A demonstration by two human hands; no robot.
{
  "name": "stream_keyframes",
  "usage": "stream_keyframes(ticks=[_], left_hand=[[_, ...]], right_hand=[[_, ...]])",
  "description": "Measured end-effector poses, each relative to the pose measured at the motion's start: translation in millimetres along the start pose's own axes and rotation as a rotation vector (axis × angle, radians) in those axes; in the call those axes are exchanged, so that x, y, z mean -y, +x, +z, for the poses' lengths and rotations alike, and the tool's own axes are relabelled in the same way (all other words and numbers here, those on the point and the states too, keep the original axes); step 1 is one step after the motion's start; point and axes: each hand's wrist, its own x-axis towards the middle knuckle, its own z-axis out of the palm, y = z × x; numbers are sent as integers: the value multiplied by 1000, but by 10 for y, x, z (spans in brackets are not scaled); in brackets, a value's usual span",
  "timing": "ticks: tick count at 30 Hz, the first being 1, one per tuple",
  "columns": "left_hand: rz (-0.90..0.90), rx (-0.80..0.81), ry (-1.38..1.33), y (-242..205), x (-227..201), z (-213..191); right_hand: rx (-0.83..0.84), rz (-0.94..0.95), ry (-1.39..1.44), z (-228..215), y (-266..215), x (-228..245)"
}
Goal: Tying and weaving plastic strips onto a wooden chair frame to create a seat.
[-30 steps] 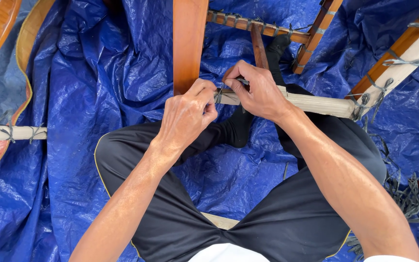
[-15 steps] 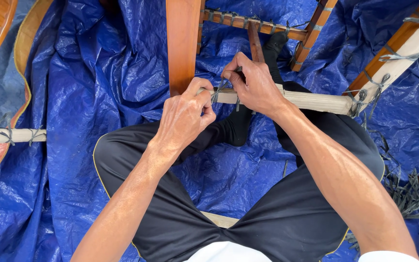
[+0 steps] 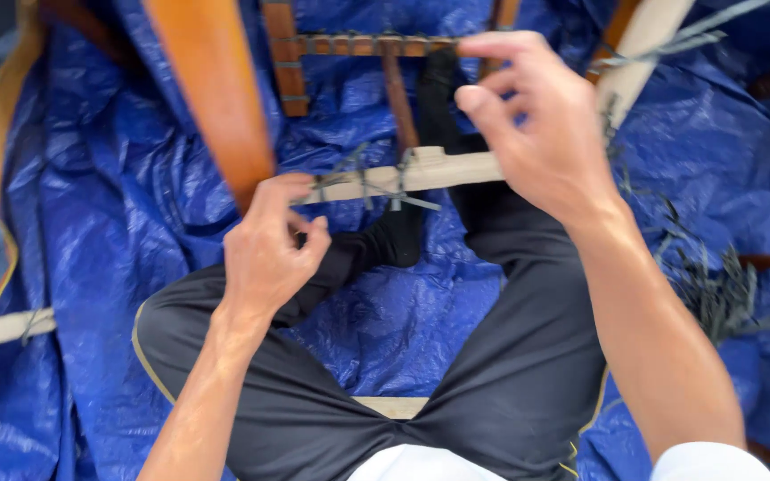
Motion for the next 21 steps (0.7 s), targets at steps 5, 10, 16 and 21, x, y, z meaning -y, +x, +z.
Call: stream_keyframes(ticks=[5,10,16,21], left_hand=[[-91,-72,-11,-84,1,119],[-144,-93,-104,-133,-49,298],[-141,-150,-35,-221,178,445],[1,-158,274,-290,496,459]], right_hand=[[-571,236,201,-616,-1225,-617],[-788,657,129,-367,-2883,-2102],[-621,930,-278,248,-3893,-2671],[-705,902,-104,358,-3517,-2804]])
